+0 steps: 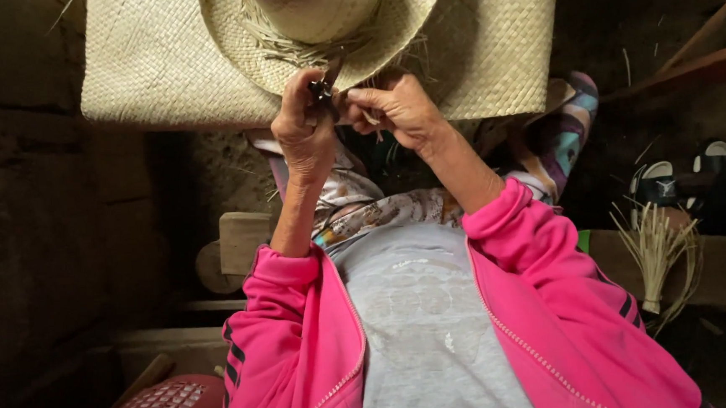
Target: Trimming excess straw fibers from the brim of a woven hat using scissors
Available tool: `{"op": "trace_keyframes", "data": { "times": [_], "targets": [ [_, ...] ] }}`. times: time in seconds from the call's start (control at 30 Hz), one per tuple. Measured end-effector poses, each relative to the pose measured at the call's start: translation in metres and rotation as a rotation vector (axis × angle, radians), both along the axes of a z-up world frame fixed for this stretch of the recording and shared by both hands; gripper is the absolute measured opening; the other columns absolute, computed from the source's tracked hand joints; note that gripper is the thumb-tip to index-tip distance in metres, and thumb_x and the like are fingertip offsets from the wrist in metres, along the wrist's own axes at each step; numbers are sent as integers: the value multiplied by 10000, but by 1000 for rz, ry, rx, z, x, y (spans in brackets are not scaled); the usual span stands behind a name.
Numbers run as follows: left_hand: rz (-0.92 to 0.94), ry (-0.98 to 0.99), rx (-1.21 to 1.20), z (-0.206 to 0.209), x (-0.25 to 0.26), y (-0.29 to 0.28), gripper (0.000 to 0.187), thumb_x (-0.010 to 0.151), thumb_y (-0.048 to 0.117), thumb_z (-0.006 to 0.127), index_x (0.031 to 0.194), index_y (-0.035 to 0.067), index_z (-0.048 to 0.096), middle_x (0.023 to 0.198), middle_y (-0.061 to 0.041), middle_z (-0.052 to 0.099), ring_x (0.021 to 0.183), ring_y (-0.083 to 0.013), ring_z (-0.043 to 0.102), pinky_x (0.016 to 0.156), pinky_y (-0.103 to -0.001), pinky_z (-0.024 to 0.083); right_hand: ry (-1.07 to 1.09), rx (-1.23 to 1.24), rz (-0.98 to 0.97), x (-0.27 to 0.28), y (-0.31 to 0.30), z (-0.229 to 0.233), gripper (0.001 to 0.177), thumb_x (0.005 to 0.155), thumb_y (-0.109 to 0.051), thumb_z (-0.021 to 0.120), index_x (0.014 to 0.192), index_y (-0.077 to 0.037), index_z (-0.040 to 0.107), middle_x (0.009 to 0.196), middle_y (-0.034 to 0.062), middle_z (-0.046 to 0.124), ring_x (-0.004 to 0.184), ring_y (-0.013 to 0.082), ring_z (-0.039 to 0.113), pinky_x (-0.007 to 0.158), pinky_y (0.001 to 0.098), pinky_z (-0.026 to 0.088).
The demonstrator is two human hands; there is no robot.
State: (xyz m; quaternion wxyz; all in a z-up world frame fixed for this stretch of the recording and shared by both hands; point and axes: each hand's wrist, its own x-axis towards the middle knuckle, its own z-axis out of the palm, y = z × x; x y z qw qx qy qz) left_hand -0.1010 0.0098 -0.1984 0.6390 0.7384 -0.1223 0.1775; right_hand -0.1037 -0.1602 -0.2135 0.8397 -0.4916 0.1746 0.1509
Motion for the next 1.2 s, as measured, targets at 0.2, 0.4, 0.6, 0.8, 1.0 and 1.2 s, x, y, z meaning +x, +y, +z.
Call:
{"op": "trace_keyframes", "data": {
  "times": [0.2, 0.4, 0.6, 0.8, 1.0, 1.2],
  "targets": [
    [-13, 2, 44, 5, 1, 0, 544, 814, -207, 632, 1236, 137, 647, 847, -122, 741, 722, -223, 724, 666, -336, 604, 108, 134, 51, 2, -17, -7, 132, 876, -90, 796, 814, 9, 737, 598, 136, 685, 483, 212, 707, 447, 320, 623],
    [-31, 21, -44, 4, 7, -2, 464, 857, -168, 697, 1223, 110, 630, 820, -120, 734, 669, -157, 669, 621, -291, 579, -29, -60, -123, -20, -97, 51, 184, 931, -144, 764, 901, 33, 723, 672, 204, 693, 545, 272, 730, 501, 418, 644],
    [-33, 70, -83, 13, 5, -4, 391, 897, -106, 736, 1214, 97, 630, 824, -139, 736, 657, -153, 661, 587, -264, 558, -95, -169, -347, 0, -100, 22, 98, 943, -130, 761, 1005, -61, 726, 793, 77, 728, 692, 164, 748, 595, 298, 672],
    [-37, 92, -99, 8, 6, -1, 366, 904, -29, 793, 1208, 118, 652, 837, -126, 745, 707, -146, 689, 613, -248, 557, 24, -96, -243, 16, -99, -62, 207, 897, -111, 846, 862, -15, 666, 742, 180, 718, 627, 255, 740, 551, 386, 648],
    [-32, 91, -73, 10, 1, -3, 354, 891, -46, 791, 1184, 91, 649, 838, -140, 748, 696, -173, 701, 625, -289, 576, 99, -6, -135, 14, -62, -32, 232, 825, 24, 862, 791, 94, 643, 644, 225, 650, 593, 348, 756, 555, 478, 649],
    [-30, 79, -50, 4, 1, 1, 389, 863, -55, 824, 1186, 99, 671, 851, -133, 754, 715, -186, 729, 672, -292, 589, 127, -30, -86, 4, -67, 37, 213, 835, 62, 824, 803, 73, 614, 707, 252, 684, 654, 345, 771, 574, 483, 657]
  ]
}}
